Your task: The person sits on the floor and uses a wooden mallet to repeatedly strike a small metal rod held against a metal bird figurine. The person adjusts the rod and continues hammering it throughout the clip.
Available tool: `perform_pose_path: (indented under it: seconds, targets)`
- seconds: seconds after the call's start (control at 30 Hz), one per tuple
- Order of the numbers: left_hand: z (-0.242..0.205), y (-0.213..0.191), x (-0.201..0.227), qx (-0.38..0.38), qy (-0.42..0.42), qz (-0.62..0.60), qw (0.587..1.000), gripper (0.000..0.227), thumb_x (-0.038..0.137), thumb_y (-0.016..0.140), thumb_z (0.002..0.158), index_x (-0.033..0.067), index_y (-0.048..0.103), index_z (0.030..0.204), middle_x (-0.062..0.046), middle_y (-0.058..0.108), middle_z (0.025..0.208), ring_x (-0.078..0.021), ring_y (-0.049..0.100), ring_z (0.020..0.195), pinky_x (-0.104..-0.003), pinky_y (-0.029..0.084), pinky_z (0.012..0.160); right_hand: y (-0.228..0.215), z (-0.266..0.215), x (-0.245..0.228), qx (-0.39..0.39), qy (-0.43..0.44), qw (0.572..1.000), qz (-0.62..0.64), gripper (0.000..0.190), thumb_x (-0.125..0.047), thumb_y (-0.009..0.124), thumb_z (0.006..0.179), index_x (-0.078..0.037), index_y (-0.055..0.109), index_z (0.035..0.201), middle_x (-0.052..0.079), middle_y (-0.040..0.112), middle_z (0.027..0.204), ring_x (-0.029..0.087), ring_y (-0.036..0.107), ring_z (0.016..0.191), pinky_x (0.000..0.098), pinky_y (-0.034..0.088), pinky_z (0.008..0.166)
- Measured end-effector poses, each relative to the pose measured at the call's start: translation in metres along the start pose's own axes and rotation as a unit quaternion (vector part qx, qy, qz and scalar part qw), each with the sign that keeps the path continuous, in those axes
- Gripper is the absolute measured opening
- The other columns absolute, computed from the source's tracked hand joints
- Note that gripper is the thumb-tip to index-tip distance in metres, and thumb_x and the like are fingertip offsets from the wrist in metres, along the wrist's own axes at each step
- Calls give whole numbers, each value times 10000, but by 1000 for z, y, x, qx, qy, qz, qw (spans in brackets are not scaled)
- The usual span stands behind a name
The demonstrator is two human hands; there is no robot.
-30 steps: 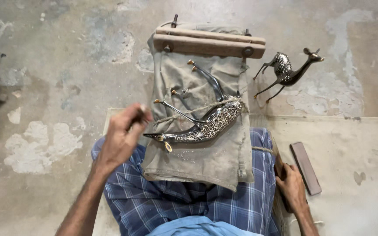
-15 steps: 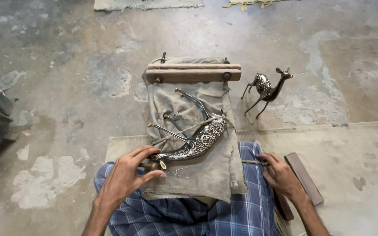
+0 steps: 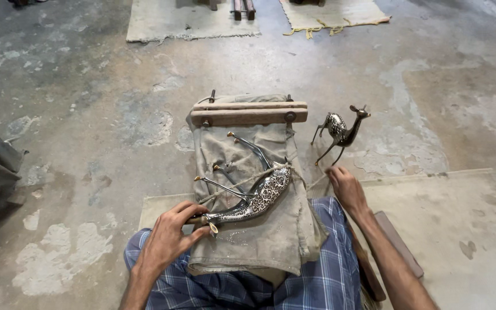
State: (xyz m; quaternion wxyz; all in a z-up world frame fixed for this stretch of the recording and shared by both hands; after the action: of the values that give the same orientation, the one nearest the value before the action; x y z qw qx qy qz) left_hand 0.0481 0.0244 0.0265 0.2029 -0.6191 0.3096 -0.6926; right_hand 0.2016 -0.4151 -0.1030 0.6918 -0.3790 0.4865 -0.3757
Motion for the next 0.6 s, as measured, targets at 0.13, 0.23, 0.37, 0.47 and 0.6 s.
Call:
perform_pose_path:
  seconds: [0.13, 0.23, 0.37, 0.47, 0.6]
  targets:
    - [1, 4, -1, -9, -24, 45, 999, 406, 267, 848, 708, 122, 738, 1071, -28, 762, 1025, -223, 769, 904, -385, 608, 816, -31, 42, -58, 98, -93, 989, 61, 279, -96, 626, 946, -73, 703, 1214, 148, 704, 1185, 247, 721, 894, 358, 675, 718]
    - [3, 7, -8, -20, -32, 100, 994, 389, 294, 822, 728, 136, 734, 1073, -21, 778, 993, -227, 771, 811, -384, 611, 774, -52, 37, -108, 38, -127, 974, 186, 292, -48, 569, 991, -104, 687, 1252, 101, 722, 1197, 196, 724, 926, 337, 664, 761]
    - [11, -4, -10, 25, 27, 76, 996, 359, 298, 797, 751, 128, 740, 1062, -33, 814, 917, -181, 795, 745, -370, 649, 699, -49, 19, -150, -173, -116, 966, 151, 478, -61, 602, 892, -132, 606, 1365, 68, 734, 1053, 177, 706, 899, 326, 643, 780]
    - [16, -26, 7, 67, 88, 29, 993, 330, 285, 803, 794, 95, 745, 1058, -69, 811, 934, -166, 794, 784, -369, 664, 687, -60, 27, -154, -165, -100, 971, 140, 257, -131, 628, 941, -106, 680, 1192, 48, 735, 1001, 154, 714, 875, 310, 645, 776]
    - [32, -61, 66, 40, 169, 35, 984, 292, 281, 816, 788, 98, 754, 1007, -60, 824, 909, -144, 796, 767, -342, 645, 714, -75, 46, -145, -106, -42, 981, 157, 196, -190, 603, 1033, -65, 733, 1111, 78, 699, 856, 224, 613, 723, 381, 541, 660]
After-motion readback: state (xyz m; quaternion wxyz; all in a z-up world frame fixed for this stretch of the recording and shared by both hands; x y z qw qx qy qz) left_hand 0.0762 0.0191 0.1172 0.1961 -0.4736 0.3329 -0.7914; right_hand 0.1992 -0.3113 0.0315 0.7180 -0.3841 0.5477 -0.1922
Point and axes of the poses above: each hand's wrist, its own z-axis towards the middle knuckle, its own y-axis out of the palm, x = y × z, the point moved 8 cm from there along z, towards the middle knuckle
